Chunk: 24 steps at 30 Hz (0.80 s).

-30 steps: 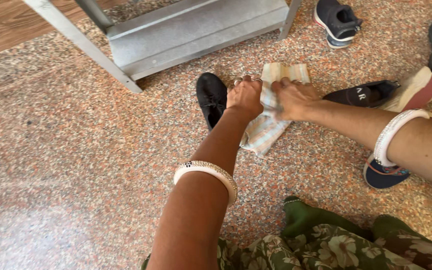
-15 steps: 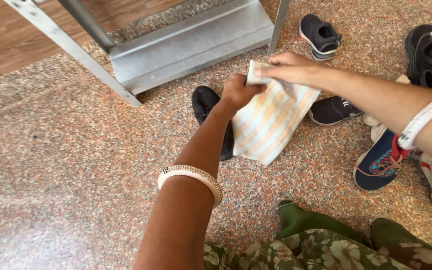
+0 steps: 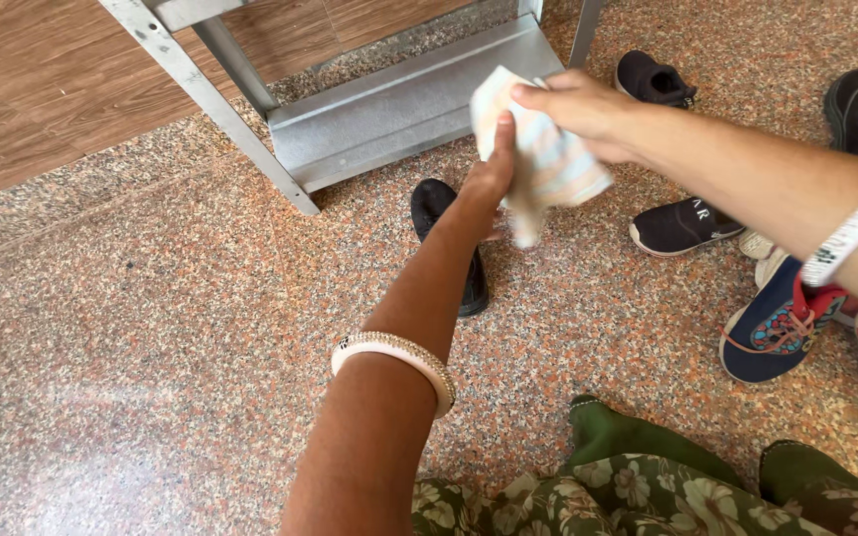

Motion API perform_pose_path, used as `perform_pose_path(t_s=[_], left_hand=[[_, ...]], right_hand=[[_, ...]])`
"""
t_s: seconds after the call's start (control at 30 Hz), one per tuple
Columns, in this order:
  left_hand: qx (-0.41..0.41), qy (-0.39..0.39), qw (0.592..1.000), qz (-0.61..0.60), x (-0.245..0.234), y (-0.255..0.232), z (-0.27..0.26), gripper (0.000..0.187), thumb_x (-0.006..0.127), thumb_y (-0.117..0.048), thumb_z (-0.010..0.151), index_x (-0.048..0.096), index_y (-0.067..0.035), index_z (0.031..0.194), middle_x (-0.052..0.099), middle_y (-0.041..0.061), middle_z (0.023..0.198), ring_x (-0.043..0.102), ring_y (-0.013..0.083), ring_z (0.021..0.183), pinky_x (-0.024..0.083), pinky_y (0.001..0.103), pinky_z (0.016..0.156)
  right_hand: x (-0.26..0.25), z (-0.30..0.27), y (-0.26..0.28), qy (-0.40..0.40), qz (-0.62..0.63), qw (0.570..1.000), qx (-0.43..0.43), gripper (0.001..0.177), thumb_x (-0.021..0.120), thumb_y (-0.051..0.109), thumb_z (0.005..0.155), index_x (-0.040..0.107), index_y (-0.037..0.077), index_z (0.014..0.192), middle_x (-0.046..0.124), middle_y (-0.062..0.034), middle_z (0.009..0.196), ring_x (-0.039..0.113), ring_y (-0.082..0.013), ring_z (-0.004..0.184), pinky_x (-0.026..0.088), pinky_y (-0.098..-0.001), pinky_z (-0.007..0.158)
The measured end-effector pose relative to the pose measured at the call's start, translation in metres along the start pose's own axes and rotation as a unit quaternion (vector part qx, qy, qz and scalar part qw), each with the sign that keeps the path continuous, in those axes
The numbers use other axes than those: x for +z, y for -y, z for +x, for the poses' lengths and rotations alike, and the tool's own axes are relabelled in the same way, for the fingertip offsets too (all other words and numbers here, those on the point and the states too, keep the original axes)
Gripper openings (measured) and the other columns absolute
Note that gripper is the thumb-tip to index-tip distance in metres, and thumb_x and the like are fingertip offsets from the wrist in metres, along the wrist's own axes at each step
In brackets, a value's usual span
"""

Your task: The person cleans several pairs of shoes using a cloth. They wipe the exterior of each shoe, tie the laces, and place the cleaned shoes on a metal shoe rack.

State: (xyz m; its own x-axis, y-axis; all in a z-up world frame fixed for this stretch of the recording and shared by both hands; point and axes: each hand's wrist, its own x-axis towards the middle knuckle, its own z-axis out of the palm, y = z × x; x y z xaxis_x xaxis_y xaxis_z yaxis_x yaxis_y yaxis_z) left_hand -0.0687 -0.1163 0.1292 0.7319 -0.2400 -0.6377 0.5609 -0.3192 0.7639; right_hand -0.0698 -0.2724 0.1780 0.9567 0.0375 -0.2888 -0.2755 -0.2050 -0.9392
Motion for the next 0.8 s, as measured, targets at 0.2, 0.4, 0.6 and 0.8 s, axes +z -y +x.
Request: perform_pose_path(t_s=[0.2, 0.4, 0.6, 0.8], left_hand=[[0.079, 0.019, 0.974, -0.209, -0.011, 0.0, 0.013, 0.093, 0.071, -0.056, 0.079, 0.036, -0.003, 0.147, 0.062, 0.025, 0.137, 0.063, 0.0446, 0.124, 0.056, 0.06, 0.096], [0.096, -0.089, 0.977, -0.17, -0.023, 0.003, 0.038, 0.069, 0.071, -0.029, 0.084, 0.052, 0.009, 0.138, 0.07, 0.023, 0.119, 0.076, 0.0356, 0.099, 0.067, 0.051, 0.083], [0.073, 0.014, 0.985, -0.156, -0.049, 0.001, 0.018, 0.06, 0.064, -0.017, 0.088, 0.039, -0.001, 0.14, 0.066, 0.025, 0.118, 0.072, 0.0375, 0.103, 0.065, 0.047, 0.088], [0.119, -0.116, 0.975, 0.149, -0.056, 0.013, 0.004, 0.049, 0.06, -0.017, 0.09, 0.059, 0.001, 0.135, 0.073, 0.02, 0.117, 0.075, 0.0257, 0.107, 0.062, 0.038, 0.094]], right_hand=[[0.01, 0.019, -0.01, -0.07, 0.062, 0.995, 0.024, 0.045, 0.053, 0.04, 0.103, 0.061, 0.001, 0.124, 0.072, -0.0139, 0.113, 0.073, -0.0236, 0.098, 0.062, -0.042, 0.088], [0.01, 0.006, -0.037, -0.205, -0.331, 0.884, -0.26, 0.053, 0.077, 0.019, 0.094, 0.047, 0.001, 0.134, 0.051, -0.0198, 0.139, 0.062, -0.0294, 0.12, 0.056, -0.0427, 0.103], [0.048, -0.011, -0.045, 0.018, -0.371, 0.885, -0.281, 0.103, 0.088, 0.01, 0.071, 0.029, 0.009, 0.156, 0.045, -0.026, 0.145, 0.051, -0.0449, 0.13, 0.048, -0.0556, 0.098], [0.069, 0.011, -0.067, -0.014, -0.364, 0.923, -0.122, 0.074, 0.066, -0.007, 0.082, 0.05, 0.016, 0.15, 0.066, -0.0132, 0.136, 0.069, -0.0303, 0.116, 0.061, -0.0426, 0.095]])
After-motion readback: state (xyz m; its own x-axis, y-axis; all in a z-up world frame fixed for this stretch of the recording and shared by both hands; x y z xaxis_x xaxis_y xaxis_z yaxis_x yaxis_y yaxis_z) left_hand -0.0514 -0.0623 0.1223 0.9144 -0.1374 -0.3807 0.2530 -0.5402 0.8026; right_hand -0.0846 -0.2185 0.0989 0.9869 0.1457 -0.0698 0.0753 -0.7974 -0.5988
